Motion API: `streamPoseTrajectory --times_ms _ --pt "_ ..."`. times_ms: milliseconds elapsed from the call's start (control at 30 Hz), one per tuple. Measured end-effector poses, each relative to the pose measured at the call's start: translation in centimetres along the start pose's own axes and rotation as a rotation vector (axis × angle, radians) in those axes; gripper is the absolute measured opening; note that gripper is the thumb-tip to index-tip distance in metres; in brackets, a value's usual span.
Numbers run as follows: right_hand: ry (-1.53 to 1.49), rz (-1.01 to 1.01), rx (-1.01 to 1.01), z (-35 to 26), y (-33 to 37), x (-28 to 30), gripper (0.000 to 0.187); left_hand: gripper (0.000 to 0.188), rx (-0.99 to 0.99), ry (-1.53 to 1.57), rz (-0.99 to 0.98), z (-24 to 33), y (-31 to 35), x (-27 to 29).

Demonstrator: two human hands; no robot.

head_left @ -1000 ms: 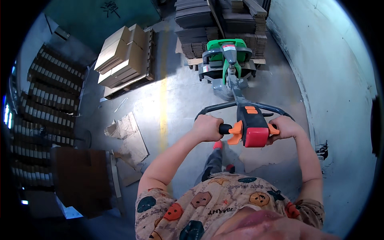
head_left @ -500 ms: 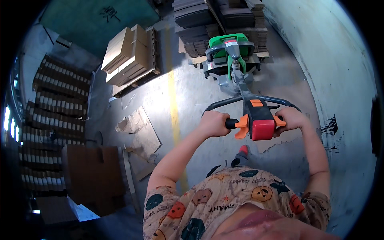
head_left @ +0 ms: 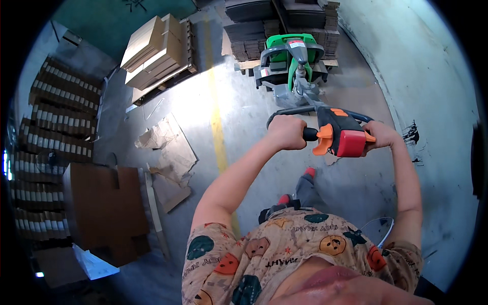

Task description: The person operates and steers an electric pallet jack to navigate through a warehouse.

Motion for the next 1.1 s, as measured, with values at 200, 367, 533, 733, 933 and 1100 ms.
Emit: streamPoseTrajectory --times_ms 200,367,533,733,933,1100 --pt "0.061 -0.035 -0.035 -3.7 2.8 4.6 0.04 0.026 0.07 0.032 -0.071 1.7 1.7 4.7" --pt "-0.014 -0.045 0.039 -4.2 4.3 7.7 0.044 0.027 0.077 0.04 -0.075 2.6 2.1 7.7" --pt "-0.169 -0.015 0.041 -5.7 6.3 11.3 0.044 0.026 0.071 0.042 -0.039 4.2 2.8 10.8" --pt "-0.222 0.077 0.015 -5.3 6.4 10.7 0.045 0.03 -0.02 0.079 0.045 4.0 3.0 10.6" --pt "-0.323 0.295 -0.035 -2.6 6.3 9.7 0.04 0.032 -0.317 0.265 0.199 3.4 2.6 10.2" --pt "-0.203 0.668 -0.124 2.3 5.7 10.4 0.043 0.039 -0.667 0.394 0.374 1.0 -0.2 12.7"
Point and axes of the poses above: each hand's wrist, its own y-axis away from the middle knuckle, its own x-axis out of the back of the hand, z = x × y, the point moved 2 cm from there along -y, towards the middle knuckle, and after that the axes turned 6 degrees about y, right-handed, at the moved point
